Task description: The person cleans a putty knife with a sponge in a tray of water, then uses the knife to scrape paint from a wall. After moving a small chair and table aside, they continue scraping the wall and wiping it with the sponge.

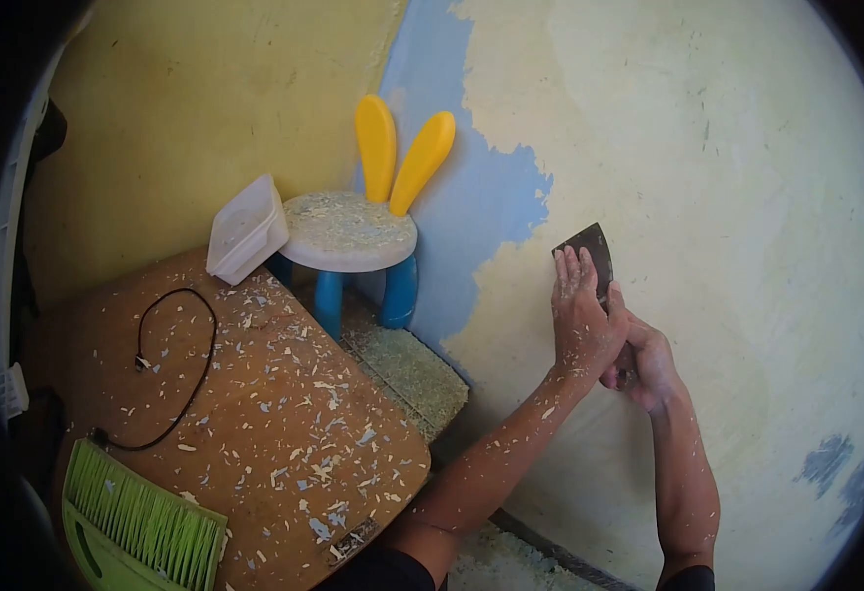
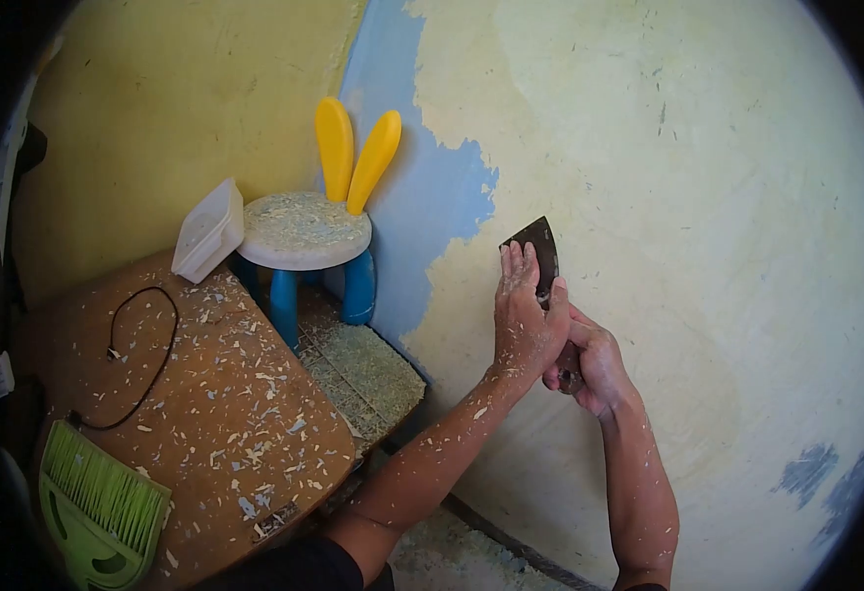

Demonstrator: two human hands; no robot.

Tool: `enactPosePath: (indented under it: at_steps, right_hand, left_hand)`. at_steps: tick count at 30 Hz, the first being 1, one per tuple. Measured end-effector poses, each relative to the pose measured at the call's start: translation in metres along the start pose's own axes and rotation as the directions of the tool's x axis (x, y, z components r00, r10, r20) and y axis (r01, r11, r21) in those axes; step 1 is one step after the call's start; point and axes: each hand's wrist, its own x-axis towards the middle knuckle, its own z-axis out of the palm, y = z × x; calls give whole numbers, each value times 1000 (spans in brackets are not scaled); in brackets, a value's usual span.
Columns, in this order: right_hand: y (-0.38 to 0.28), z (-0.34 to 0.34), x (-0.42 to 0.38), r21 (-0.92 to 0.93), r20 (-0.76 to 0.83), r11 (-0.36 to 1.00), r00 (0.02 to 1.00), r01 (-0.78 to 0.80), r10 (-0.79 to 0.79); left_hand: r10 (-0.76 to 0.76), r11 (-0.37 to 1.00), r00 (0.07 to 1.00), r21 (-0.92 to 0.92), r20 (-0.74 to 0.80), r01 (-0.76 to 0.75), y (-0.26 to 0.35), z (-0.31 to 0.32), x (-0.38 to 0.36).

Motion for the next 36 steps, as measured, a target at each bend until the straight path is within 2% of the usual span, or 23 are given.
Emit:
enactPosePath:
  at_steps: [2,4,12,14,17,24,26,28,30,34,36]
  right_hand:
    - [0,-3,2,43,40,999,999,-2,0]
    - [3,6,7,61,24,998,1000,17,-19]
    - [4,28,29,75,24,995,998,59,-61]
    - [9,24,28,190,29,981,999,35,-41]
    - [11,19,26,260,50,965,997,43,-58]
    - [6,21,35,231,36,973,999,14,-23]
    - [11,21,31,252,-2,966,999,50,-52]
    - [11,19,29,194,43,978,996,71,-81]
    - [6,24,28,187,-23,979,997,82,-79]
    - [7,30,37,159,-10,986,998,55,-54]
    - [15,28,35,191,-3,976,995,102,-103]
  left_hand:
    - [13,1000,1000,16,3,-13,2,-8,3]
    - [64,990,998,124,19,-66,3,-19,6]
    - [57,993,998,110,-35,-53,-9,-34,24]
    - [29,990,1000,140,0,-29,-6,-34,22]
    - [30,987,1000,156,8,-31,-7,-27,19]
    - [12,996,999,90,-46,-8,-16,-21,26]
    - [11,994,999,110,-48,-5,-15,-19,23]
    - [17,993,999,121,-33,-13,-12,-20,18]
    - [23,990,1000,138,-15,-21,-15,-23,23]
    - [-17,999,999,44,-35,19,-26,-27,30]
    - [40,996,998,88,-53,-35,-27,-26,26]
